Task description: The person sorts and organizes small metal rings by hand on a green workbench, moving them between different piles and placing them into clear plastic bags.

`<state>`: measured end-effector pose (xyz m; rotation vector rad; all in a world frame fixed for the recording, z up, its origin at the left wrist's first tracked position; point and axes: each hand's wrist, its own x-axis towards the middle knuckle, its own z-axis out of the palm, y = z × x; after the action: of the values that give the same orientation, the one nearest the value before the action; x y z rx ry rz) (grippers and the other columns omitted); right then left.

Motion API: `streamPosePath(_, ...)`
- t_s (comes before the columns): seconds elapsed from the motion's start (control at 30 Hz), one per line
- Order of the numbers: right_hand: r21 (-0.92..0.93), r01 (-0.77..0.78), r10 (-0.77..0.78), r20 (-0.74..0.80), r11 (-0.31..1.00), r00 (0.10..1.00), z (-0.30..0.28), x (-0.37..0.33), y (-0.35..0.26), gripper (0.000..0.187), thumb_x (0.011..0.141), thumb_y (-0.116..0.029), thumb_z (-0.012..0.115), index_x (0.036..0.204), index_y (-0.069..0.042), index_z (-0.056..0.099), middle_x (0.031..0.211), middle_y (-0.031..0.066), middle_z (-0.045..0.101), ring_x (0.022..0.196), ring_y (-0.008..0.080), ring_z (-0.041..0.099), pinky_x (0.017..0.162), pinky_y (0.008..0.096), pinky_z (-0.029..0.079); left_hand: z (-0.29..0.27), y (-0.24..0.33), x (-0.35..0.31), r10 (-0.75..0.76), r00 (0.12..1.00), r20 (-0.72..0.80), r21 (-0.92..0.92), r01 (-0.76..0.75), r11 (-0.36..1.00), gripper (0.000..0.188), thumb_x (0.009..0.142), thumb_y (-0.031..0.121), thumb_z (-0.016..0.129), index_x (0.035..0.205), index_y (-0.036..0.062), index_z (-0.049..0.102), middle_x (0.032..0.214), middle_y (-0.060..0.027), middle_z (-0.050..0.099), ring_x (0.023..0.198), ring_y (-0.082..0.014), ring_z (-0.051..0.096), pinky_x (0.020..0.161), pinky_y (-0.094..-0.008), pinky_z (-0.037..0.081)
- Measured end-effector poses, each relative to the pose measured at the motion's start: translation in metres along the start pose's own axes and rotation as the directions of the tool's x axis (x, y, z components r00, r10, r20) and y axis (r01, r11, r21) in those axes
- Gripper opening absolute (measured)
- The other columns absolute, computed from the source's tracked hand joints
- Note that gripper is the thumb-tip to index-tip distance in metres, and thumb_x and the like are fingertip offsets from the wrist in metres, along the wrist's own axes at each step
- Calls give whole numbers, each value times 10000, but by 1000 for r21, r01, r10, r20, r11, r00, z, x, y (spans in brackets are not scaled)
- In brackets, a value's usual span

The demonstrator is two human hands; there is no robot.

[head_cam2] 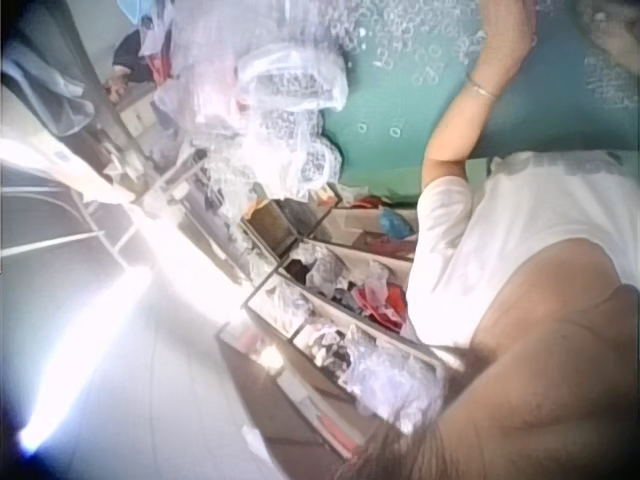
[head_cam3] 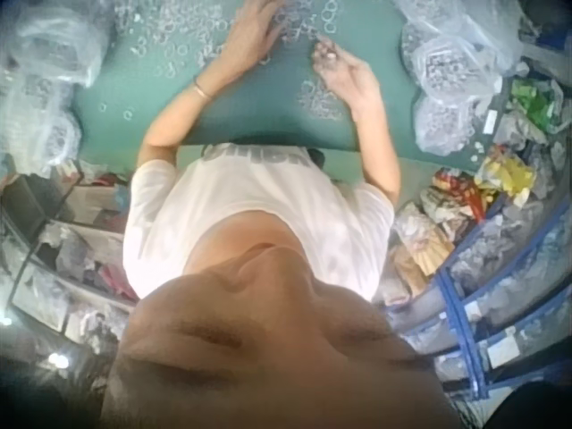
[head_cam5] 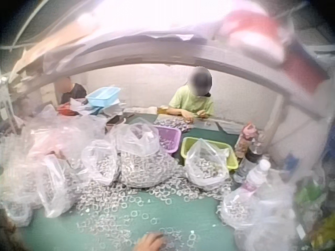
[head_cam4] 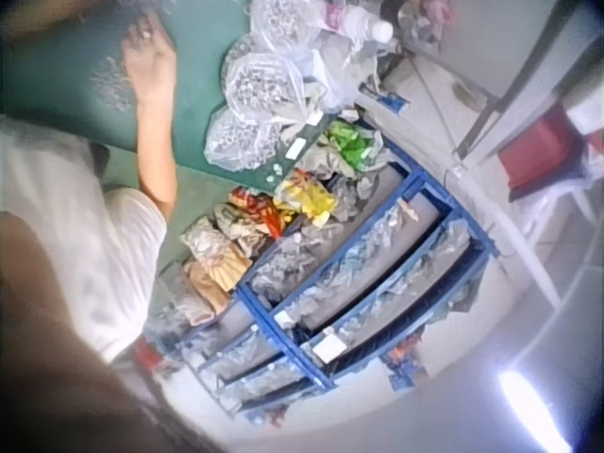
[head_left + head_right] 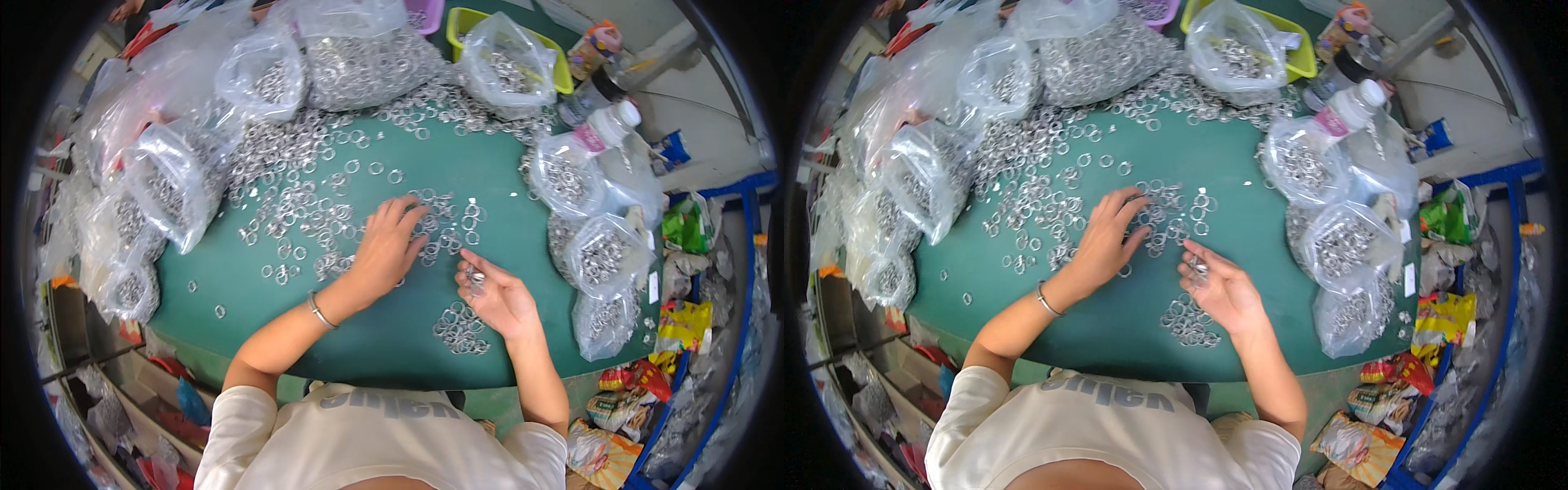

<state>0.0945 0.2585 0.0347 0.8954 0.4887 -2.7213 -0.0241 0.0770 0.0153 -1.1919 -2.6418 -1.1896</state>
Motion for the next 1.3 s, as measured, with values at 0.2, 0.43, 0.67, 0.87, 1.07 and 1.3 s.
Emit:
streamPosePath(0.2, -68, 245, -225, 213, 967, 951, -11, -42, -46, 292, 936, -123, 550, 1179, 39, 543, 1009, 96, 595, 740, 124, 525, 566, 211, 400, 23, 3, 7, 158, 954, 254, 234, -219, 947, 468, 808, 141, 669, 1249, 80, 522, 1406, -97, 404, 1295, -369, 353, 1051, -560, 300)
streamPosePath(0.43, -894, -17, -868, 431, -449, 245, -44, -87, -130, 185, 935, -95, 518, 1071, 8, 587, 1014, 108, 603, 973, 240, 560, 853, 347, 425, 11, -9, -21, 227, 924, 309, 202, -296, 933, 367, 790, 46, 627, 1155, 59, 592, 1404, -93, 413, 1312, -371, 339, 1069, -561, 287)
streamPosePath(0.67, -615, -62, -599, 734, -786, 321, 1, -38, -47, 335, 795, -31, 627, 1125, -27, 567, 1184, 183, 523, 1138, 357, 468, 980, 451, 333, -12, -3, -46, 119, 973, 196, 65, -134, 989, 444, 771, 101, 667, 1202, 69, 567, 1388, -102, 428, 1334, -353, 326, 1063, -584, 271)
streamPosePath(0.87, -568, 318, -270, 719, -759, 641, 23, 37, 2, 419, 795, -93, 666, 1199, -58, 559, 1287, 109, 492, 1218, 334, 434, 986, 445, 337, -5, -23, -53, 156, 957, 245, 376, -242, 894, 489, 768, 173, 681, 1239, 130, 555, 1385, -91, 421, 1322, -333, 333, 1025, -660, 235)
streamPosePath(1.07, -604, 253, -319, 677, -756, 664, -5, 33, -8, 340, 765, -67, 691, 1096, -50, 615, 1262, 97, 528, 1221, 316, 450, 989, 434, 333, -30, -45, -55, -33, 994, 102, 482, -21, 876, 377, 778, 27, 616, 1147, 104, 607, 1386, -118, 409, 1313, -352, 341, 1038, -645, 235)
streamPosePath(1.3, -710, 221, -514, 657, -669, 552, 1, 40, -14, 266, 756, -50, 695, 1008, -33, 612, 1071, 109, 590, 986, 304, 530, 858, 398, 397, 4, -7, -40, 206, 961, 183, 80, -223, 971, 354, 783, 67, 630, 1135, 71, 598, 1382, -140, 419, 1295, -343, 376, 1060, -597, 265)
